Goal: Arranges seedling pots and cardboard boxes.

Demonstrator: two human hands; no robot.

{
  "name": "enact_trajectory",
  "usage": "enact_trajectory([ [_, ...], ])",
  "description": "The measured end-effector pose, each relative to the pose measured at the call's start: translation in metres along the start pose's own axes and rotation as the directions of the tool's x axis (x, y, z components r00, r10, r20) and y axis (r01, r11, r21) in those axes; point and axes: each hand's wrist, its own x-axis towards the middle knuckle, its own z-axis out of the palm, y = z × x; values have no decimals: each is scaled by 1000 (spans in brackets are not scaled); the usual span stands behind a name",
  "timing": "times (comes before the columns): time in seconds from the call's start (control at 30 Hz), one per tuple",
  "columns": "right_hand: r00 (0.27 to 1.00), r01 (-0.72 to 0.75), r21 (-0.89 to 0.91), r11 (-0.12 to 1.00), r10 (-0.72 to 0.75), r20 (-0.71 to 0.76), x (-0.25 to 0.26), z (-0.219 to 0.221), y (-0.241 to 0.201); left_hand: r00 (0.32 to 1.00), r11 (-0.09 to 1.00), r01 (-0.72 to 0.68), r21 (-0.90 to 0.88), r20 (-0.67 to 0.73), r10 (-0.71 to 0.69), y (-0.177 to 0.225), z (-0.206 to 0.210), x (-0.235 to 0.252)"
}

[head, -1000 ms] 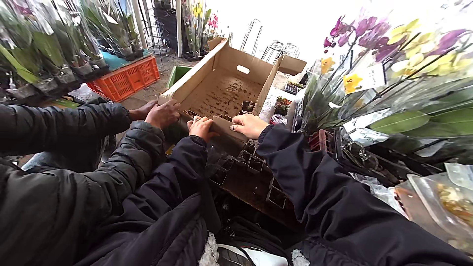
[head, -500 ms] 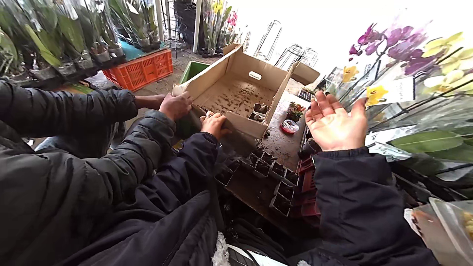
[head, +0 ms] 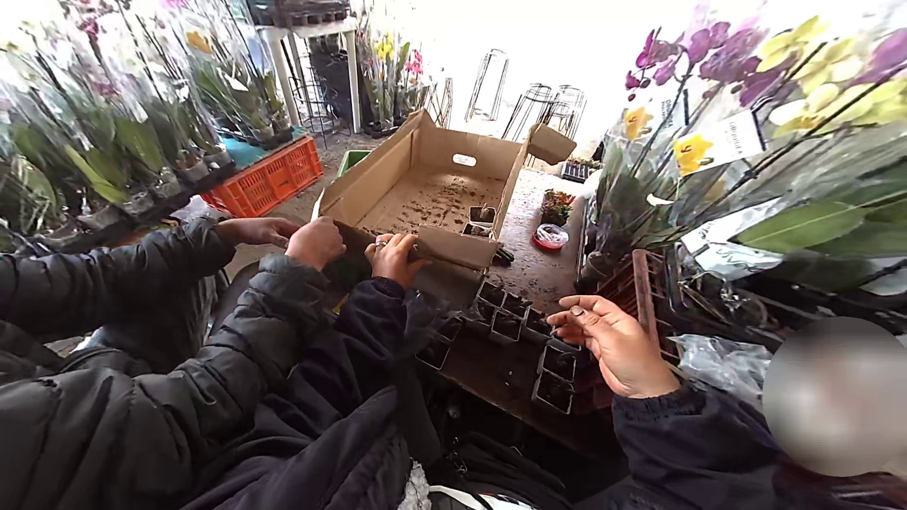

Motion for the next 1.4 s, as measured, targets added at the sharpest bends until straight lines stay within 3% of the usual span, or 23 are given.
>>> enact_trajectory([
  [0.07, 999, 31, -21, 999, -30, 43, 0, -1, -1, 988, 996, -85, 6, -132, 85, -9, 12, 2],
  [0.13, 997, 43, -27, 999, -41, 64, -2, -1, -3, 1000, 998, 11, -66, -27, -13, 9, -5, -3],
  [0.2, 998, 14, -33, 999, -12, 59, -1, 1, -1, 999, 990, 27, -139, -26, -31, 18, -11, -5],
  [0.3, 998, -51, -50, 997, 53, 41, 10, 8, 2, 969, 970, -177, -166, -203, 142, 4, 6, -1],
  [0.4, 997, -34, -82, 996, 39, 64, 31, 21, 5, 829, 877, -459, -146, -425, 363, -12, 33, 12],
  [0.5, 994, -75, -75, 994, 80, 75, 52, 43, 1, 808, 807, -536, -250, -431, 403, -2, 37, 9],
  [0.63, 962, -273, 79, 959, 269, 54, 79, 66, 5, 795, 719, -585, -374, -438, 419, 7, 45, 4],
  [0.73, 950, -310, 79, 947, 306, 64, 85, 76, 5, 815, 660, -572, -487, -430, 388, 9, 48, 3],
  [0.83, 948, -316, 56, 947, 313, 55, 86, 80, 6, 881, 650, -469, -598, -373, 292, 16, 51, 2],
  [1.0, 953, -300, 72, 951, 297, 52, 83, 81, 4, 896, 637, -422, -644, -405, 184, 41, 57, 7],
  [1.1, 957, -288, 75, 955, 285, 47, 82, 81, 6, 936, 593, -337, -731, -329, 126, 47, 54, 9],
  [1.3, 965, -259, 20, 966, 258, 46, 78, 79, 6, 978, 496, -171, -851, -209, -22, 32, 54, 17],
  [1.4, 968, -243, 5, 970, 242, 63, 73, 75, 4, 981, 540, -151, -828, -193, -22, 22, 54, 18],
])
